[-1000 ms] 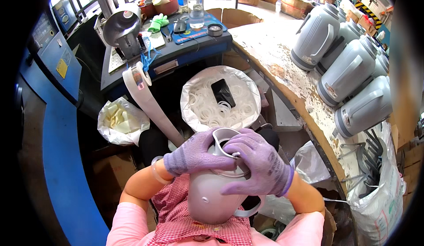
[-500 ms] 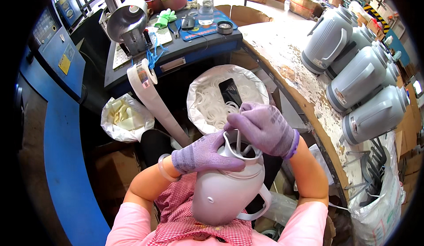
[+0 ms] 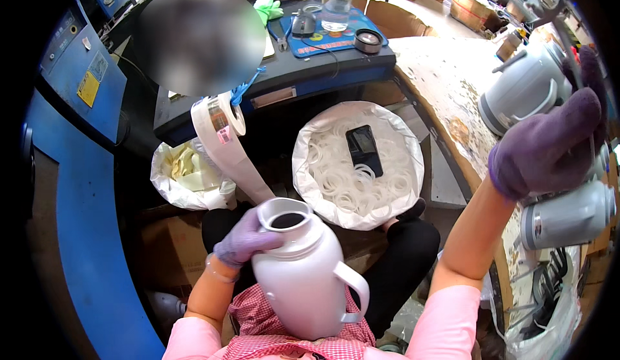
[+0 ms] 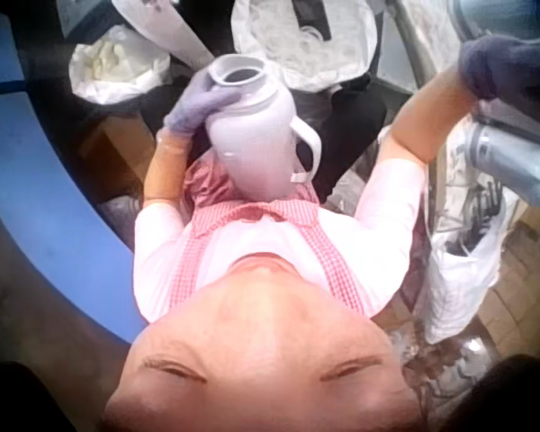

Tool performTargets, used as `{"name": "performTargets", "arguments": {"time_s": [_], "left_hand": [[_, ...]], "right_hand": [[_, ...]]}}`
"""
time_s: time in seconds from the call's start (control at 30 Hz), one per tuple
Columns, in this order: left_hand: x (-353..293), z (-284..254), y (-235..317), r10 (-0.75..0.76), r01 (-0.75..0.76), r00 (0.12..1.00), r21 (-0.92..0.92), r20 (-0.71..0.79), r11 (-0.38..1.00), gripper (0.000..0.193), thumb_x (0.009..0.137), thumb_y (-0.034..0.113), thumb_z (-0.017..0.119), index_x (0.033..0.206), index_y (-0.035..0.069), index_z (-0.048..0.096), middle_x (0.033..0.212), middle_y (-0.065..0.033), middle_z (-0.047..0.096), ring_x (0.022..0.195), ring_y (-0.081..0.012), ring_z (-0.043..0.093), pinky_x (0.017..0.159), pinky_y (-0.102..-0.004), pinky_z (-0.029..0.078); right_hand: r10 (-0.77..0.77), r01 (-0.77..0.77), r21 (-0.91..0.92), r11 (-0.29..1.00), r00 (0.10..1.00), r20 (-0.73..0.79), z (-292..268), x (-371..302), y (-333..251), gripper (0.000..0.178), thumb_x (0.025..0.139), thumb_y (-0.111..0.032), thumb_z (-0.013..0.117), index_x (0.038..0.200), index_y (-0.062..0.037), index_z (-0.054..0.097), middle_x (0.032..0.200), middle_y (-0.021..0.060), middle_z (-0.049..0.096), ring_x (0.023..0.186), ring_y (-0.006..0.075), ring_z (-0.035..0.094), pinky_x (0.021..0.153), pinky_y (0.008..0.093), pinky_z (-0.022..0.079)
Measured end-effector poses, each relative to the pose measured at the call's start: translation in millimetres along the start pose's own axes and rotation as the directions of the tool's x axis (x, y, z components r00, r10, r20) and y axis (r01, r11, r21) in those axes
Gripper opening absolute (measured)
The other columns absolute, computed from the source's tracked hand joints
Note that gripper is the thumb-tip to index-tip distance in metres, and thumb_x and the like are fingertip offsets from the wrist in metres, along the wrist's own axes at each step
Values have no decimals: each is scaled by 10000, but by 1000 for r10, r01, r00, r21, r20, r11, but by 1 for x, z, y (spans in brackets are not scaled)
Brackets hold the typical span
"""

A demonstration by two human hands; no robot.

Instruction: The person assembles white thermos flasks by hand. They insert a grey handle into the body, place a white plastic insert into the opening, and apply a label to the side. The person then places the completed thermos on a nearby table.

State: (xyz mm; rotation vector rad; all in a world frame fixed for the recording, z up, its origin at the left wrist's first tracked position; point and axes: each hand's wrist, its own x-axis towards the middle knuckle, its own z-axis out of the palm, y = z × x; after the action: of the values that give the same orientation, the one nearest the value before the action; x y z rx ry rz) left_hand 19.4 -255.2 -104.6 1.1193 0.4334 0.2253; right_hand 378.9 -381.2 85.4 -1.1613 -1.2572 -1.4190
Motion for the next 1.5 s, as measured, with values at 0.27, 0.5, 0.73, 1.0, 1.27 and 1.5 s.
{"name": "performTargets", "arguments": {"time_s": [0.27,0.5,0.73,1.0,1.27,1.5], "left_hand": [[-53,-30,29,349,-337,853,101,-387,936,1061,438,398,897,1271,-158,550,1233,-217,652,1076,-263,669,964,-367,520],[-64,-43,8,598,-372,770,603,-224,705,1023,459,503,976,1226,-79,630,1259,-234,620,1193,-337,592,1045,-445,445],[-78,-31,3,629,-331,757,727,-176,602,890,533,374,977,1246,-27,628,1281,-212,603,1200,-349,591,1034,-441,475],[-64,12,-2,693,-344,717,827,-76,445,836,534,323,982,1221,-3,634,1248,-177,607,1164,-342,597,1013,-441,491],[-114,8,-13,712,-314,676,800,-189,510,849,535,359,976,1212,-25,635,1256,-210,605,1159,-339,623,1003,-430,512],[-114,12,-9,738,-326,656,824,-155,463,836,543,350,971,1216,-11,632,1246,-199,613,1148,-346,624,994,-437,514]], "right_hand": [[524,-597,-167,785,494,694,165,-170,110,555,854,-487,748,1151,-25,670,1050,215,700,978,318,677,891,423,520],[-338,-263,329,907,9,941,142,-371,-140,243,918,-220,589,1116,-139,705,1238,88,656,1197,274,591,1010,394,469],[-222,-266,258,929,157,962,113,-337,-87,173,867,-157,623,995,-93,720,1208,93,653,1214,309,567,1021,427,459],[-94,-648,-17,762,-136,986,155,-385,-156,310,947,-286,582,1154,-72,665,1214,158,668,1154,362,617,1019,432,468],[-114,-189,57,980,-309,944,116,-335,-105,476,913,-512,596,1168,-117,670,1195,156,681,1130,332,640,979,424,475],[178,-327,-244,913,-219,959,105,-317,-125,588,900,-572,594,1272,-118,625,1222,158,684,1120,333,658,950,440,501]]}}
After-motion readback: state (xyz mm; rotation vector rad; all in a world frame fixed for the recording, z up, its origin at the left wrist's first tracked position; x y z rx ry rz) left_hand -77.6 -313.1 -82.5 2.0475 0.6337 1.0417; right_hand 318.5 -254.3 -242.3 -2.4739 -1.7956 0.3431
